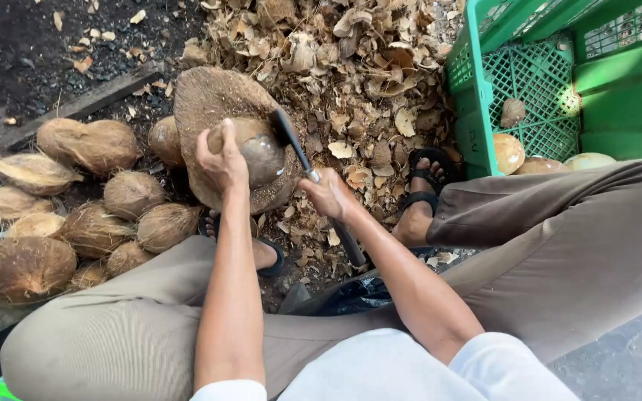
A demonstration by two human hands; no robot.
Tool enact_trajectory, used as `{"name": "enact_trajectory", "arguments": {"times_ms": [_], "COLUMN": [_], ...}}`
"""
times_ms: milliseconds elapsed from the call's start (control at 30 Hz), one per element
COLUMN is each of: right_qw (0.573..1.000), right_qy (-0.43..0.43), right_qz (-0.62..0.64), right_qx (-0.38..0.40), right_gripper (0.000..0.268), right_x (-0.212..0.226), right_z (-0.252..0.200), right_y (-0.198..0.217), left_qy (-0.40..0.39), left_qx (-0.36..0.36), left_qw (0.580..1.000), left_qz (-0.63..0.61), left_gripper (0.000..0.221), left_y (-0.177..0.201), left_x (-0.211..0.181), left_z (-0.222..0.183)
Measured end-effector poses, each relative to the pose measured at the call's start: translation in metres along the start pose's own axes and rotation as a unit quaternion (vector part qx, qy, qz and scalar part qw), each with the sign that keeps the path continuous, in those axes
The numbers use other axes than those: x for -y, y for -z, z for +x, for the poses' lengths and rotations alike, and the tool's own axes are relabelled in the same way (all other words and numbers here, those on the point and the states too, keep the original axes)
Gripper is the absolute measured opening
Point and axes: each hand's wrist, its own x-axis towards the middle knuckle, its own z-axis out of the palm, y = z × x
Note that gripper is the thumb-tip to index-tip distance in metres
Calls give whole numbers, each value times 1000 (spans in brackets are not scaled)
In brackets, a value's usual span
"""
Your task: Peeling the fibrous outer husk from coconuts using a hand-held cleaver.
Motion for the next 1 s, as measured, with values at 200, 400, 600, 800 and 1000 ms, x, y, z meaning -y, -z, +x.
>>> {"name": "enact_trajectory", "arguments": {"times_ms": [200,400,600,800,1000], "right_qw": [976,978,917,971,966], "right_qy": [193,189,117,224,233], "right_qz": [75,64,351,32,25], "right_qx": [-66,-54,148,-80,-109], "right_gripper": [34,32,28,43,37], "right_x": [16,-6,42,0,65], "right_z": [4,13,3,-4,-23], "right_y": [2,-2,2,-10,-12], "left_qy": [-44,-53,-52,-57,-64], "left_qx": [-25,-49,-49,-65,-103], "left_qw": [998,986,978,979,966], "left_qz": [43,147,196,183,230], "left_gripper": [52,53,46,44,49], "left_y": [-13,-13,-18,-21,-20], "left_x": [13,-12,-13,-4,-6], "left_z": [4,-8,-14,-14,-15]}}
